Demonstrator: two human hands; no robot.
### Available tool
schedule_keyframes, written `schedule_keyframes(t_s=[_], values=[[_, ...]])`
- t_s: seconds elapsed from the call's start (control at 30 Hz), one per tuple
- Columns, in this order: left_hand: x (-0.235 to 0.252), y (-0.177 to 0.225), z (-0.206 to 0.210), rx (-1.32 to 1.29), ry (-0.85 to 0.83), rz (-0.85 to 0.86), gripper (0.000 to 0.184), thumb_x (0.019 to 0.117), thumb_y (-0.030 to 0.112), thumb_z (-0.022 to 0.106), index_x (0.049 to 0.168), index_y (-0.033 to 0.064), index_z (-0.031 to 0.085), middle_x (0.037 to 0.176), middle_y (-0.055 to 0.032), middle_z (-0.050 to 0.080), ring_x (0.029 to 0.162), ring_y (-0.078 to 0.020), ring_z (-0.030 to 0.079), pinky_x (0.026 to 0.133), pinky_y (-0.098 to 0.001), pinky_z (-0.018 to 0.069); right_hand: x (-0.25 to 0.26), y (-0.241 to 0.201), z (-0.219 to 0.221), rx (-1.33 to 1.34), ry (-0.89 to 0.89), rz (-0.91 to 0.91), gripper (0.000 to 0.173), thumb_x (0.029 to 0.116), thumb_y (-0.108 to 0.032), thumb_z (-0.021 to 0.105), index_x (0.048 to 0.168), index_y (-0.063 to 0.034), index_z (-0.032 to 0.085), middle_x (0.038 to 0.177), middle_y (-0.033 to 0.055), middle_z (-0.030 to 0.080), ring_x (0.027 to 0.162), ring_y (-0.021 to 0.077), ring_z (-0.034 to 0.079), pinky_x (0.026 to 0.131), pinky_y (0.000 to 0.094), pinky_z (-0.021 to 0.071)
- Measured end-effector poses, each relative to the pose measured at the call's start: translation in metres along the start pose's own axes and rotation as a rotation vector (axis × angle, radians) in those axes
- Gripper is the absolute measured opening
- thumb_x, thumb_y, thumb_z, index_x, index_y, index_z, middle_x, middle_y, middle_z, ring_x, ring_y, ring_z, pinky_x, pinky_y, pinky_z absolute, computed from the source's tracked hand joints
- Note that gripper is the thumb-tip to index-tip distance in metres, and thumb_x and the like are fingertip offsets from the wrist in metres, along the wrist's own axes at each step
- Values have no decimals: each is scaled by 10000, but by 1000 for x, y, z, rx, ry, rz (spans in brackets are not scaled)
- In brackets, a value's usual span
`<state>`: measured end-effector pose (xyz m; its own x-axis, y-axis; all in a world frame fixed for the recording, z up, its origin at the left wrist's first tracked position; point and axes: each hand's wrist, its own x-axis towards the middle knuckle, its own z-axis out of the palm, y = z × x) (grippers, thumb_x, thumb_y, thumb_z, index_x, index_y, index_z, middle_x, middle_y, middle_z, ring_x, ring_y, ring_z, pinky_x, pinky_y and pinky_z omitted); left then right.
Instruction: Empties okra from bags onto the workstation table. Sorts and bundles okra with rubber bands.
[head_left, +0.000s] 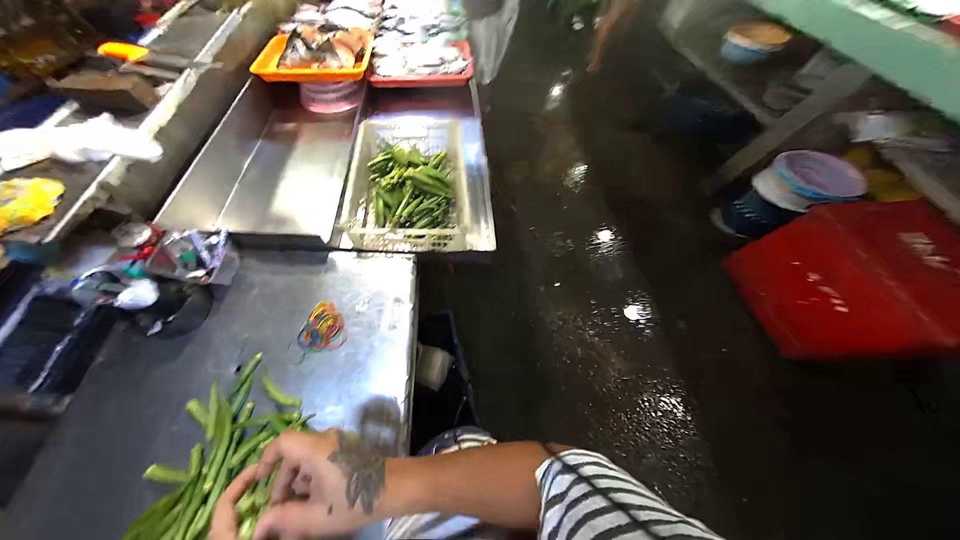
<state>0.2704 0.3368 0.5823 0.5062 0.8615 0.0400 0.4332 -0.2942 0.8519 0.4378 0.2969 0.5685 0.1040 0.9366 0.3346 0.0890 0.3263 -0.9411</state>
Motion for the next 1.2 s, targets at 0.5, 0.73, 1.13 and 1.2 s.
schedule_keyframes(t_s=[0.5,0.73,1.13,1.2], values=[[20,-1,-1,92,45,-104,823,760,211,845,1430,-35,436,1174,-106,695,1086,-94,677,984,-307,565,38,8,-3,-462,-366,-202,943,937,-780,393,1561,-74,410,1627,151,373,1465,293,415,1135,502,434],[10,-16,3,116,50,-119,881,754,155,795,1491,-70,368,1295,-116,654,1183,-58,624,1039,-252,506,26,43,20,-400,-377,-208,583,1070,-573,357,1307,-105,612,1206,121,631,1117,248,636,916,402,565],[-4,-44,-3,-397,-247,-574,113,898,187,715,929,86,677,611,-2,571,458,-111,505,446,-272,453,51,84,9,-210,-442,7,345,1079,-312,486,1102,-34,688,1039,100,673,964,185,663,869,387,566],[-9,-48,-1,-432,-199,-592,133,902,199,715,883,91,640,584,10,521,440,-100,465,430,-257,418,63,128,-10,-548,-224,52,304,1067,-339,518,1130,-111,707,1060,91,671,977,235,671,837,444,585]])
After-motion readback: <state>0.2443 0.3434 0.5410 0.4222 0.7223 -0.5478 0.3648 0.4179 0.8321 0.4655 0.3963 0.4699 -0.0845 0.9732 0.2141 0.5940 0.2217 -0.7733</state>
